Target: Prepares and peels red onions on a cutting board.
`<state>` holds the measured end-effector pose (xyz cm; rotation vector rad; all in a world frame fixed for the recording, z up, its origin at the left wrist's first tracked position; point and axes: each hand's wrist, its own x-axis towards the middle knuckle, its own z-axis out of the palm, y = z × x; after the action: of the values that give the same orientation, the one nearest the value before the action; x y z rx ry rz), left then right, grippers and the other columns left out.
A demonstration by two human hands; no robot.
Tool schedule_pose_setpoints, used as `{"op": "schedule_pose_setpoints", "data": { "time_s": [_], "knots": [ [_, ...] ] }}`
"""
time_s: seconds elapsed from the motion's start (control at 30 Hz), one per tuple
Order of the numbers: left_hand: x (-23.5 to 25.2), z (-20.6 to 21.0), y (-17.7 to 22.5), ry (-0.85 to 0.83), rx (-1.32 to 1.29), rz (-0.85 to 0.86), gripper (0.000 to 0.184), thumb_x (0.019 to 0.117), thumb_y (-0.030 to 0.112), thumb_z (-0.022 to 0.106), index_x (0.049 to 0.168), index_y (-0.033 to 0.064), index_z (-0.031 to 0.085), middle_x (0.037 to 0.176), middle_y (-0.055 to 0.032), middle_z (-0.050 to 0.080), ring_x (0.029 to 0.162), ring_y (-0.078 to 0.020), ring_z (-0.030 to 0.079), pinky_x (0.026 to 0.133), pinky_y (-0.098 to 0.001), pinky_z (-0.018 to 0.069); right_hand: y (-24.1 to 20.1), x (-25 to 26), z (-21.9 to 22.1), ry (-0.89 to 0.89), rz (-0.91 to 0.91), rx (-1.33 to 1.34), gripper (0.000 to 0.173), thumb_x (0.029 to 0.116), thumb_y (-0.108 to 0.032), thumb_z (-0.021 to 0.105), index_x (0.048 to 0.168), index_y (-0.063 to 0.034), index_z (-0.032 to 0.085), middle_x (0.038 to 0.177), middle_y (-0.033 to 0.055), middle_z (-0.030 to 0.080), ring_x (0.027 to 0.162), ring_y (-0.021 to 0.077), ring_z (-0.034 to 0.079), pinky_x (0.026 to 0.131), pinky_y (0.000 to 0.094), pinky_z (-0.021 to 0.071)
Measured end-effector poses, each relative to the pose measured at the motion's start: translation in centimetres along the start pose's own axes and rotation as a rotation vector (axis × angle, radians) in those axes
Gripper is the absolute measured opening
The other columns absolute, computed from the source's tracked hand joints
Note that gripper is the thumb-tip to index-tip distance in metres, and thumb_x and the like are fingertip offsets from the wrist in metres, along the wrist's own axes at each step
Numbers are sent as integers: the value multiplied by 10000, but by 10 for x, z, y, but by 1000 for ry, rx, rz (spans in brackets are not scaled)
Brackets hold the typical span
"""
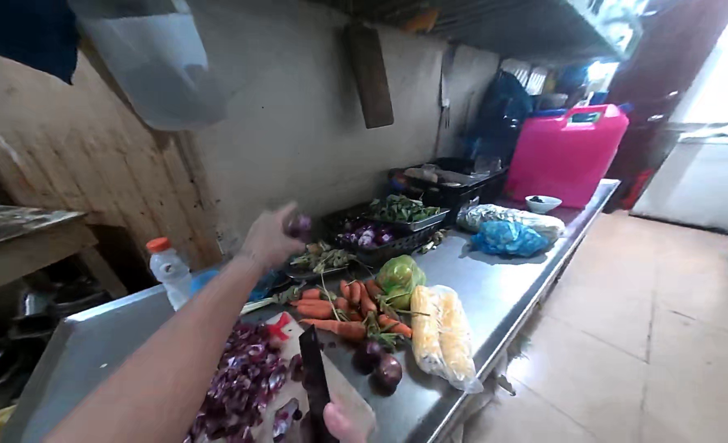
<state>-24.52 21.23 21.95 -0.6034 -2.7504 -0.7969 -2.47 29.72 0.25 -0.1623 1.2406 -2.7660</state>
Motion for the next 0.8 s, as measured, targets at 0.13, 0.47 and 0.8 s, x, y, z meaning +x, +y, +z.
{"op": "schedule_pose_setpoints", "data": {
  "time_s": [0.13,0.47,0.8],
  "knots": [
    [42,11,31,-75,47,-77,899,847,170,825,1585,82,319,1498,-283,451,1339,-472,484,1070,-639,406,5,2,-7,-26,-16,25,859,907,-613,604,1492,-52,321,848,-39,613,556,15,527,473,188,461],
    [-89,74,-50,-353,69,105,224,981,49,600,1176,37,709,1142,-159,708,1093,-316,669,993,-548,497,10,-4,-16,-109,-382,449,640,789,-659,727,1167,-144,683,884,45,695,661,144,651,578,304,551],
    [-94,148,3,-602,77,361,436,928,132,693,1360,136,635,1329,-166,619,1221,-341,602,1029,-565,485,6,-1,-16,-27,-372,646,703,741,-698,736,1127,-114,688,843,57,677,658,179,652,557,337,545]
  ]
}}
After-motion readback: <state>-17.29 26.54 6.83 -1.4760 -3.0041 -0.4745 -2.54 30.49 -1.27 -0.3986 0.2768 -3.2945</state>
